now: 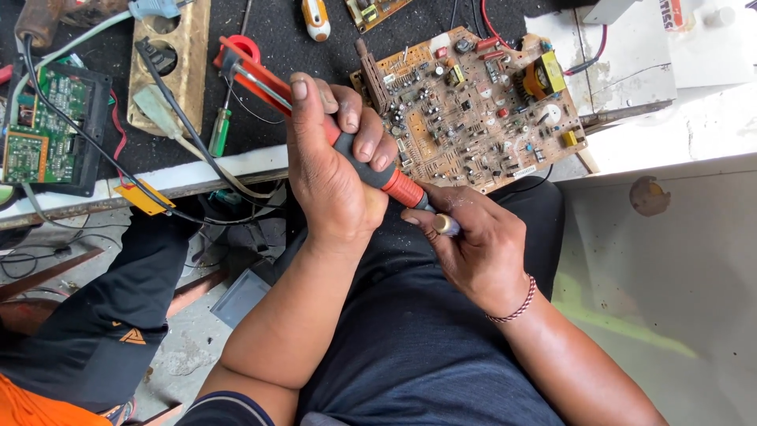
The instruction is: The person holds a soldering iron and solder wire to work on a circuit board resting on their lap. They apply heat and solder to various points on the board, occasionally using a screwdriver to adjust components.
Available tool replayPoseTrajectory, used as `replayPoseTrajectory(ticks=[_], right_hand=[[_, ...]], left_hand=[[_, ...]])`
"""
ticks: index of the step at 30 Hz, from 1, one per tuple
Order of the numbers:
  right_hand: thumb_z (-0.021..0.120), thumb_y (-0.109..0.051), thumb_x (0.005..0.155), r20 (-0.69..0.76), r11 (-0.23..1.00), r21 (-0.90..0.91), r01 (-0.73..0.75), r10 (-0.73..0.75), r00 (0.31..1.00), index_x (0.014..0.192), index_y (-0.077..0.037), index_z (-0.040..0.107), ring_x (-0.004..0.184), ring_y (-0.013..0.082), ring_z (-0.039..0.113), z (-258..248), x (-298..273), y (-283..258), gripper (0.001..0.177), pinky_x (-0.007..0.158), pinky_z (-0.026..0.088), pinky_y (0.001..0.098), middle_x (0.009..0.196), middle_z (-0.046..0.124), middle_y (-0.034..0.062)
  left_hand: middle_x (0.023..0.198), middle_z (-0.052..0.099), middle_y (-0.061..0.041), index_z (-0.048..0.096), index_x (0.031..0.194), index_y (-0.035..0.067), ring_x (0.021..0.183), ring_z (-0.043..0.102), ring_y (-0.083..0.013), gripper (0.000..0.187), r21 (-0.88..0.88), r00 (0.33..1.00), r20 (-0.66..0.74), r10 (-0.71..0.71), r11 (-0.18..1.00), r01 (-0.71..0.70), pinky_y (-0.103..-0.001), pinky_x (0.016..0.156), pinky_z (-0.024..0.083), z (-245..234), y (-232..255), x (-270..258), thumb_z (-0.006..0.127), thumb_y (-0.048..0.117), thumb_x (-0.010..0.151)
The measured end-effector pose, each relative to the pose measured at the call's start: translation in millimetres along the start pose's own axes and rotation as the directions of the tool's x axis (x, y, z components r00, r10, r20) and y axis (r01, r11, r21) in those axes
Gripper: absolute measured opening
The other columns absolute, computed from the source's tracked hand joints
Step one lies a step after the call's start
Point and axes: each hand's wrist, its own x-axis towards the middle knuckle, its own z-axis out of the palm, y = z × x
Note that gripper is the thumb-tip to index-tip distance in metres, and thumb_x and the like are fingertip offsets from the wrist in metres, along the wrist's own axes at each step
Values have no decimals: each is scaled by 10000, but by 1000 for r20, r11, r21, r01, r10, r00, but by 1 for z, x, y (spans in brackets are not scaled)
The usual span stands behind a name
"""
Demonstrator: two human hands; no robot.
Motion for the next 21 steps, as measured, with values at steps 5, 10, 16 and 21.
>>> replayPoseTrajectory(ticks=[5, 10, 16, 21], right_hand=[[753, -191, 957, -26, 996, 12, -84, 85, 996, 1100, -12, 719, 748, 189, 665, 0, -8, 3, 231, 722, 514, 299, 920, 730, 92], [723, -211, 957, 41, 923, 221, -315, 313, 949, 851, -74, 736, 686, 70, 605, -3, -4, -9, 173, 662, 468, 229, 841, 762, -4], [651, -243, 989, 265, 573, 615, -542, 497, 826, 956, -17, 639, 433, 70, 397, 2, -1, 2, 228, 402, 295, 208, 705, 733, 116], [751, -183, 871, 293, 604, 588, -538, 461, 837, 1334, 65, 592, 847, 189, 747, -4, 11, 4, 548, 882, 628, 316, 995, 758, 162]], left_hand=[[724, 413, 38, 426, 814, 191, 497, 343, -68, 305, 8, 999, 37, -33, 999, 33, -226, 428, 288, 5, -5, -4, 598, 405, 944], [732, 419, 51, 432, 806, 184, 469, 333, -58, 306, 17, 989, 138, -50, 999, 48, -218, 390, 261, 12, -8, -6, 583, 405, 956], [760, 401, 44, 427, 850, 214, 509, 329, -62, 290, -4, 978, 200, -60, 998, 62, -207, 422, 268, 4, -8, -2, 602, 417, 961], [874, 479, 8, 506, 959, 160, 636, 452, -105, 247, -12, 949, 313, -39, 999, 45, -271, 603, 431, -8, -1, 6, 605, 380, 1007]])
